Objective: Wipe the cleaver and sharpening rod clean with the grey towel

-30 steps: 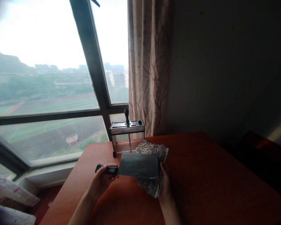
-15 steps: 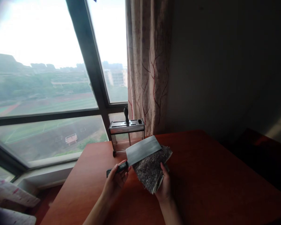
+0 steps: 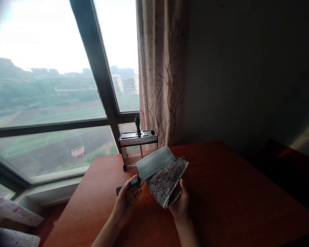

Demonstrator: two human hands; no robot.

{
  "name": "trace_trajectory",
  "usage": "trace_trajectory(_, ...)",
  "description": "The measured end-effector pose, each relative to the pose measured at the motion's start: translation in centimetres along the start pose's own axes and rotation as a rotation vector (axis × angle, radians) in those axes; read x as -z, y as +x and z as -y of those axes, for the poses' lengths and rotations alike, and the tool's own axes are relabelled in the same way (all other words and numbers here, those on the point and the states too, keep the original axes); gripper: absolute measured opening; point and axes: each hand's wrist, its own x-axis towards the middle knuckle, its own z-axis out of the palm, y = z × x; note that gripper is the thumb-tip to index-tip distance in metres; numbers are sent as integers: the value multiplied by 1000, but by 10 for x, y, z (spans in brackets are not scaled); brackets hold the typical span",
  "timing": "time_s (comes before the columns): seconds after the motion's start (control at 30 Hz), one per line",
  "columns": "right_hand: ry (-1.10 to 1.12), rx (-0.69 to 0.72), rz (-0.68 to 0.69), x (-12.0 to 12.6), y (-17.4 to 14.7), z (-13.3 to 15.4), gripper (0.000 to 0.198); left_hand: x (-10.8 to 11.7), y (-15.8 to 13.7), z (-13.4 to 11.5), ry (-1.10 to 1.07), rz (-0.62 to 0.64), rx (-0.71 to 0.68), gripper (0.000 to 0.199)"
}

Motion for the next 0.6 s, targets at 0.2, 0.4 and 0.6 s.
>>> trace_trajectory(0.2, 69, -22, -48, 3, 1, 14, 57, 7, 1, 1, -11, 11, -32, 31)
trace_trajectory(0.4, 23, -51, -67, 10, 5, 12, 39, 3, -2, -1, -2, 3, -42, 33)
trace_trajectory(0.6, -63, -18, -40, 9, 6, 7, 25, -3, -6, -1, 8, 34, -19, 31)
